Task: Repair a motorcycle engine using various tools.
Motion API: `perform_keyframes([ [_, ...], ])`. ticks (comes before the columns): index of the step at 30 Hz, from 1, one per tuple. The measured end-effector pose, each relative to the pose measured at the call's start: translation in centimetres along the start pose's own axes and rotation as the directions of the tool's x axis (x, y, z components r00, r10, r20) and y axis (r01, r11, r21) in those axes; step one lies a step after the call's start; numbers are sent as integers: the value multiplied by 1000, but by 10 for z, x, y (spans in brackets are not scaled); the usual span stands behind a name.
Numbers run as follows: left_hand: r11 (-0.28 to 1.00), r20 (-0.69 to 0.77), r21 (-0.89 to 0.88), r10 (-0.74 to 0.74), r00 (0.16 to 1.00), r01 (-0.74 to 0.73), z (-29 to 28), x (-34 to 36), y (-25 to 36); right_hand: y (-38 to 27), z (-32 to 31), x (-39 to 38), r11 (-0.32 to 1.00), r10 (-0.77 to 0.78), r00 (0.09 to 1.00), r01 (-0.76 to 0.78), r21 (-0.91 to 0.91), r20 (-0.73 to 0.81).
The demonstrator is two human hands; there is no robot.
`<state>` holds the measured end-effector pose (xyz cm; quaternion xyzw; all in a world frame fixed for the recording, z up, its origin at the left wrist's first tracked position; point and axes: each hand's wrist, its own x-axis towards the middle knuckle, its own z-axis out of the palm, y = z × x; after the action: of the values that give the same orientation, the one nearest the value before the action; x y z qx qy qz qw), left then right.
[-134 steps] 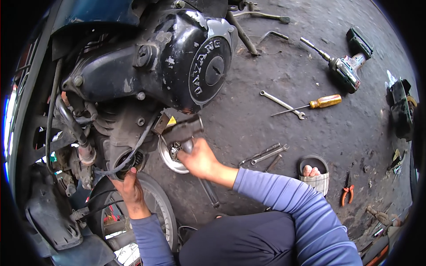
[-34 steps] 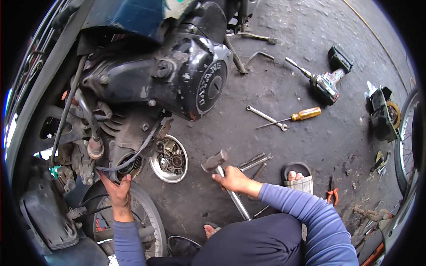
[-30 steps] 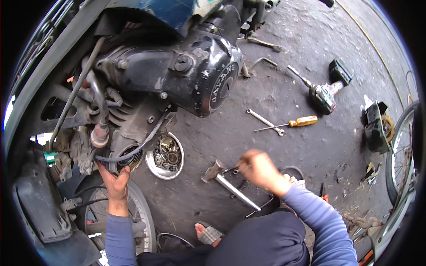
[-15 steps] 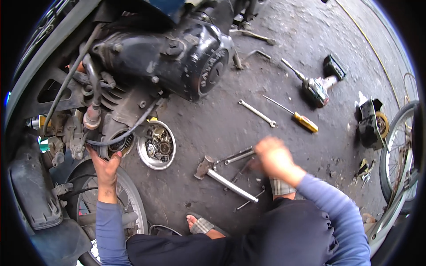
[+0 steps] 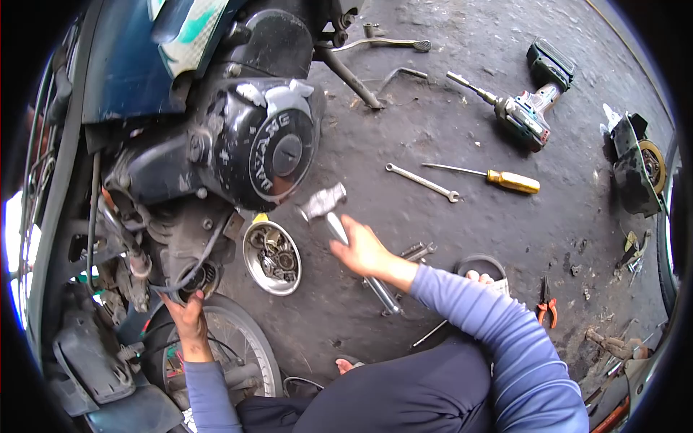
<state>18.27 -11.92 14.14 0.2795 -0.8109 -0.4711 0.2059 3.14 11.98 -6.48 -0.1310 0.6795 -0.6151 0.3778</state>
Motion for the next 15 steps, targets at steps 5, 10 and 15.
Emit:
perform_keyframes([
  [5, 999, 29, 48, -7, 1000, 6, -10, -1, -6, -37, 15, 57, 977, -76, 990, 98, 191, -121],
  [10, 999, 10, -5, -48, 999, 48, -29, -6, -16, -45, 44, 52, 954, -214, 977, 208, 216, 2],
  [15, 997, -5, 24, -71, 997, 71, -10, -4, -5, -53, 60, 49, 919, -190, 970, 230, 320, -154],
])
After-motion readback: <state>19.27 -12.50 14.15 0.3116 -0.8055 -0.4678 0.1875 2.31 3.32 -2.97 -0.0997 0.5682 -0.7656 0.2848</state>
